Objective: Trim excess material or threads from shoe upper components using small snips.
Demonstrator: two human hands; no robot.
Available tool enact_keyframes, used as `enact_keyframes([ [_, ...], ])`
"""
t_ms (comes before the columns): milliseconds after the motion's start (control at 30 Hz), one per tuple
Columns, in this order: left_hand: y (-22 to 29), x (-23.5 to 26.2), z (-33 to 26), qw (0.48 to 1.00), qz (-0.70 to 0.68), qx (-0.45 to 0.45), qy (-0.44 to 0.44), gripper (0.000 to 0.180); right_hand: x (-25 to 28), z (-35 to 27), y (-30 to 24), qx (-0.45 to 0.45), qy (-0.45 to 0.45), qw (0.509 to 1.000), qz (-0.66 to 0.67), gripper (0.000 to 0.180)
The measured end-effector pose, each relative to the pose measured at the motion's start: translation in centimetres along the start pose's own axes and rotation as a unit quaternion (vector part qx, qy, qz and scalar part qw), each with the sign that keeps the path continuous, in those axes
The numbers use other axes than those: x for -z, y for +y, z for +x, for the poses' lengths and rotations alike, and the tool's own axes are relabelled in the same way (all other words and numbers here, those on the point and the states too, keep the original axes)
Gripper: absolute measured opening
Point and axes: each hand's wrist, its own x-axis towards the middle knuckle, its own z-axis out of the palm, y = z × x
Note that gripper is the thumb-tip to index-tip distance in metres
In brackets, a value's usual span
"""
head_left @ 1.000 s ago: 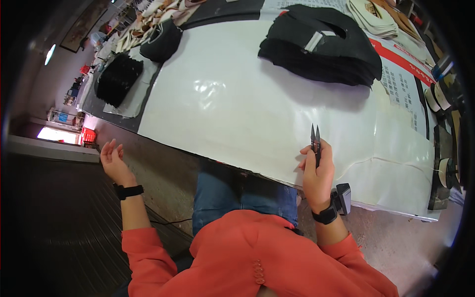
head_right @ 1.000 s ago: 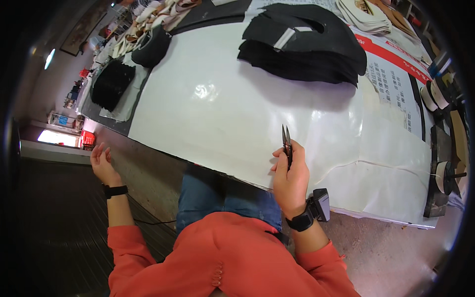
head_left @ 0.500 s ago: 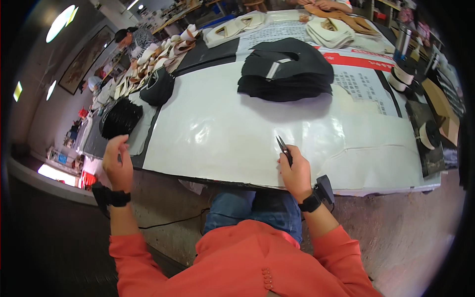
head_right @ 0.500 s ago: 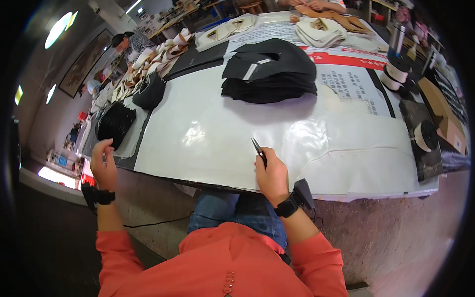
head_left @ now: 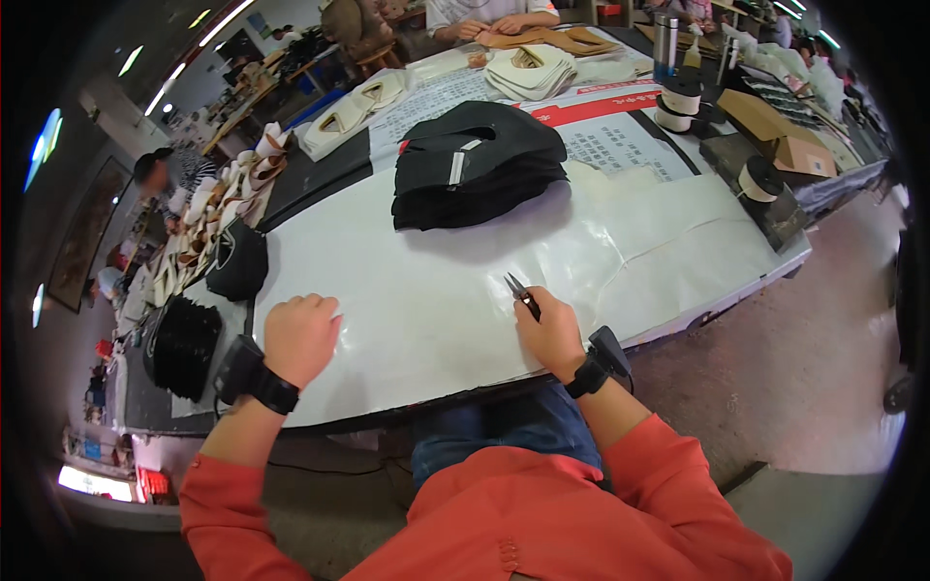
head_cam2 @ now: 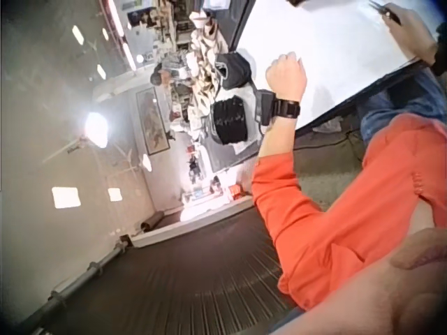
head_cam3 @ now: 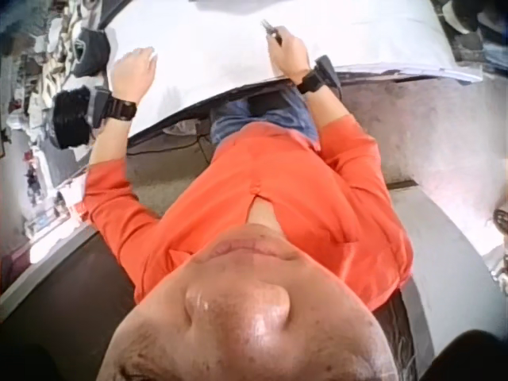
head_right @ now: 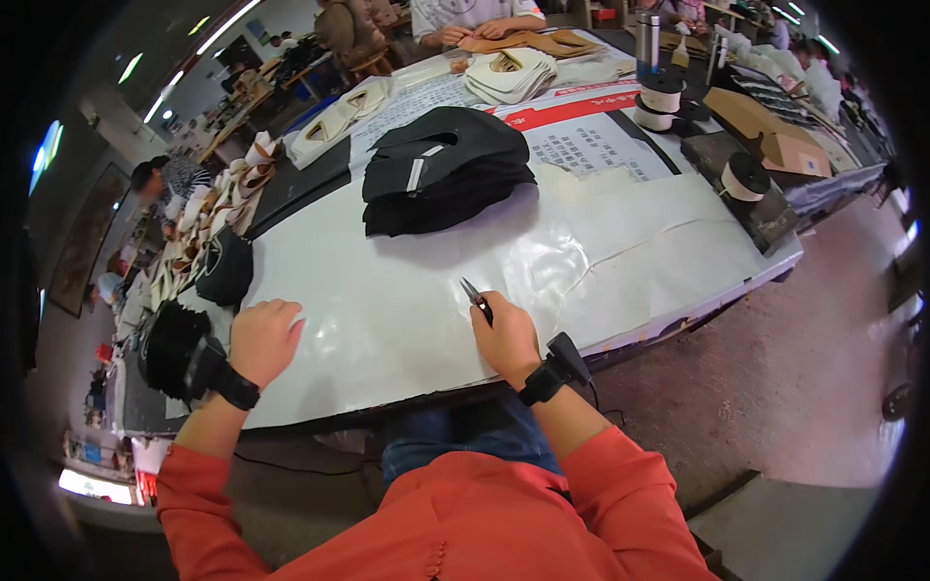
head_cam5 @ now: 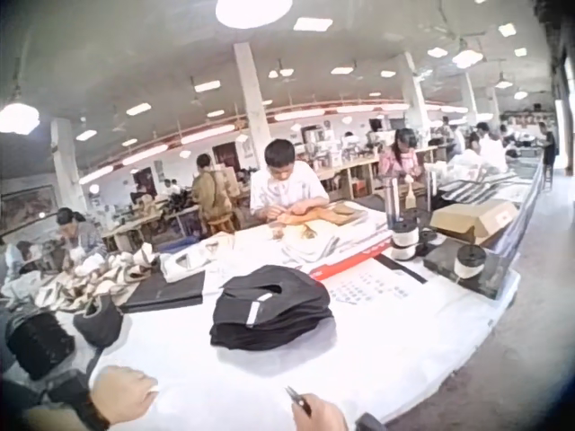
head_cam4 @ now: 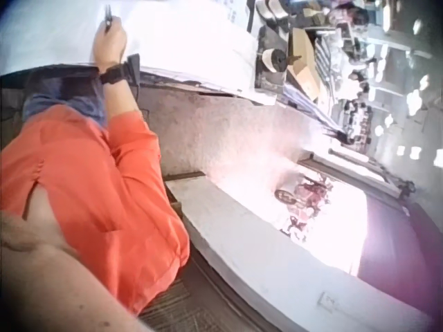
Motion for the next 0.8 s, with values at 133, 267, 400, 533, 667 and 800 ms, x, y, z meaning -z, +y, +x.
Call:
enact_keyframes([
  [133,0.0,-3.3,0.5,0.999,0.005,-0.04,0.027,0.014,-0.4,0.1,-0.4,-0.033,0.019,0.999,0.02,0.023],
  [267,-0.3,-5.2,2.8,0.998,-0.013,-0.028,0.048,0.016,0.5,0.4,0.1,-0.087,0.036,0.995,-0.017,0.028],
  [400,-0.9,-5.9,6.0,0.994,-0.049,0.028,0.093,0.018,0.1,0.6,-1.6,-0.138,0.061,0.988,0.0,0.031],
  [533,1.5,-6.0,11.2,0.969,-0.174,0.066,0.162,0.021,-0.5,0.1,-0.4,-0.09,0.085,0.992,-0.028,0.033],
  [667,5.5,-6.5,16.3,0.947,-0.261,0.068,0.171,0.029,-0.5,0.1,0.1,-0.118,0.088,0.988,-0.037,0.031],
  [800,7.4,-8.8,19.2,0.941,-0.222,0.044,0.252,0.035,-1.5,-0.5,-1.1,-0.079,0.101,0.992,-0.01,0.025],
])
